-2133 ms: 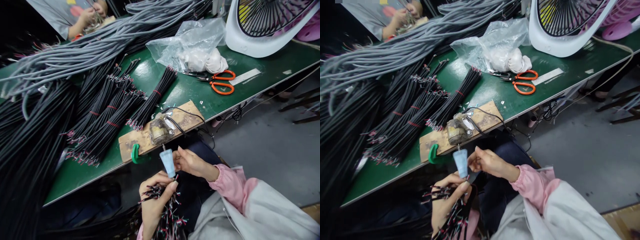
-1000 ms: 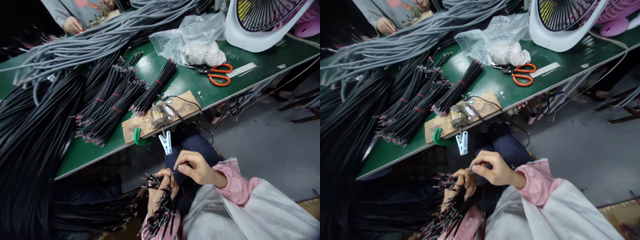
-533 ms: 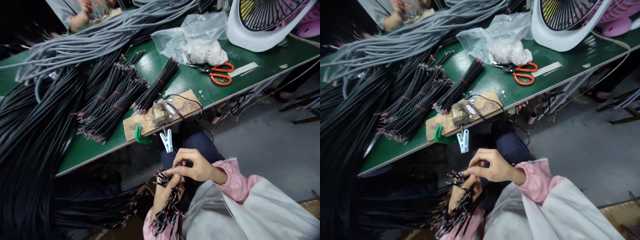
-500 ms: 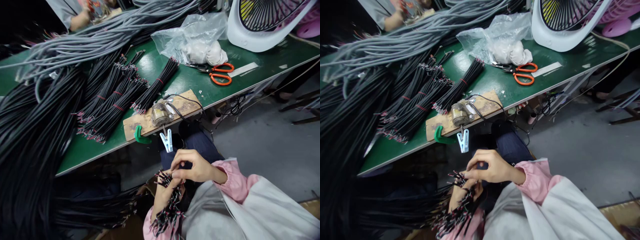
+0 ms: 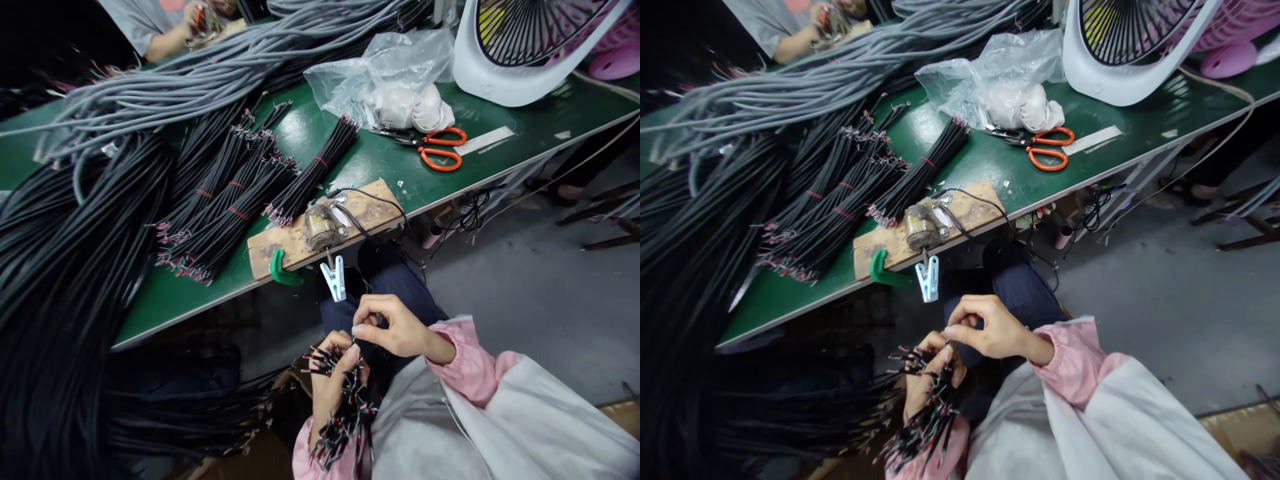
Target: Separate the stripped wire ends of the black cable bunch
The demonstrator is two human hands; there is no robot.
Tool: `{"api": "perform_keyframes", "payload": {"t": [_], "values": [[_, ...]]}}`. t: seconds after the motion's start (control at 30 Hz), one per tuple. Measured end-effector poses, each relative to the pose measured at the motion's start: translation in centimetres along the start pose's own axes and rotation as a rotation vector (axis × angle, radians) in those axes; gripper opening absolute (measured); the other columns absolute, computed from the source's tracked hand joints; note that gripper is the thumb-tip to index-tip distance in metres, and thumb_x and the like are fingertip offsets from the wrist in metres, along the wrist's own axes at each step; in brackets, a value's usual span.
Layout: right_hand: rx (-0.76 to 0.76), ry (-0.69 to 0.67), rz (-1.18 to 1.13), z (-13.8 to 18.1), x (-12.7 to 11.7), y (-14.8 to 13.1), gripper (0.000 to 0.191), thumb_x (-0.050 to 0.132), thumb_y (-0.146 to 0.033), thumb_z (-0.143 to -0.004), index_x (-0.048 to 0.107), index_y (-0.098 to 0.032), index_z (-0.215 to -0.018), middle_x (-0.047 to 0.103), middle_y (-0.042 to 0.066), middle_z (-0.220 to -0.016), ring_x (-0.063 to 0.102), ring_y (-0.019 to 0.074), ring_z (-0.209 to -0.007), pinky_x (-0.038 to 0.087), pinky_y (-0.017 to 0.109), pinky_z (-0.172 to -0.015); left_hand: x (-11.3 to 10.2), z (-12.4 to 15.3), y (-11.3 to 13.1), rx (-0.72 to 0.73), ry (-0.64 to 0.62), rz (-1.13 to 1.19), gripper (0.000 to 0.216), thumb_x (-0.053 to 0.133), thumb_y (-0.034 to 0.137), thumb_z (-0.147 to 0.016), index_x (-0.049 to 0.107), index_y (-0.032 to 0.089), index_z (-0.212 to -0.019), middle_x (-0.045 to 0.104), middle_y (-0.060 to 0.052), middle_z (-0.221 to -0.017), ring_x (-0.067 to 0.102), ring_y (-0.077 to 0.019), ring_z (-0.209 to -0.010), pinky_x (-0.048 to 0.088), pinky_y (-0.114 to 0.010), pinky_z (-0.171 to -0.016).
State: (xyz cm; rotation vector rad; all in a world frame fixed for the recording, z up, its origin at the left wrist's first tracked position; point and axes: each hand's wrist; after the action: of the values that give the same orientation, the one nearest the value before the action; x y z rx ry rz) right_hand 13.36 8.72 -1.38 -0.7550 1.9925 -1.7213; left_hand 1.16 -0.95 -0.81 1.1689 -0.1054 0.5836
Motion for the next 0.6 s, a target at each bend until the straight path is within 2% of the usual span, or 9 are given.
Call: {"api": "perform_keyframes", "payload": {"t": [0.17,0.33,0.47,0.6], "values": [[0.060,-0.008,-0.152,0.4,0.1,0.6,0.028,0.065,-0.037,-0.083,0.061,-0.012,-0.071,0.052,0.000,-0.065,0.043,0.0094,-0.058,0.034,0.023,-0.054,-0.5,0.2,0.0,-0.026,-0.019,0.006,0.028,0.072,0.034,-0.075,0.054,0.017,-0.064,0.053,0.006,-0.047,0.046,-0.0059,-0.031,0.036,-0.016,-0.035],[0.061,-0.035,-0.181,0.9,0.4,1.0,0.033,0.065,-0.041,-0.083,0.061,-0.011,-0.070,0.052,0.000,-0.064,0.041,0.0090,-0.058,0.033,0.023,-0.053,-1.9,-0.3,-0.7,0.009,-0.112,0.023,0.026,0.072,0.034,-0.076,0.059,0.016,-0.063,0.056,0.004,-0.050,0.050,-0.0080,-0.031,0.039,-0.017,-0.032],[0.052,-0.047,-0.233,1.1,0.5,1.2,0.032,0.066,-0.040,-0.083,0.063,-0.011,-0.071,0.053,0.000,-0.066,0.044,0.0093,-0.058,0.034,0.023,-0.055,-1.6,-0.1,-0.6,0.013,-0.065,0.063,0.022,0.069,0.033,-0.080,0.062,0.016,-0.069,0.053,0.004,-0.049,0.047,-0.0052,-0.033,0.036,-0.014,-0.034],[0.012,-0.015,-0.235,1.0,0.1,1.0,0.030,0.060,-0.039,-0.088,0.067,-0.010,-0.082,0.058,0.005,-0.075,0.052,0.0119,-0.066,0.041,0.024,-0.060,-1.0,0.1,-0.3,0.004,-0.100,0.076,0.024,0.069,0.034,-0.080,0.062,0.015,-0.067,0.049,0.005,-0.051,0.045,-0.0035,-0.032,0.031,-0.013,-0.033]]}}
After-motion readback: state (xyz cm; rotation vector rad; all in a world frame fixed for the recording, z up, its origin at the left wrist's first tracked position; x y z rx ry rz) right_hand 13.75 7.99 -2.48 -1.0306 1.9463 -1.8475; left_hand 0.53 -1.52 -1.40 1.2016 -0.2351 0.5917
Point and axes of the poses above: each hand's wrist, its own z-axis away from the middle knuckle, its own x-axis out of the palm, y = z × x
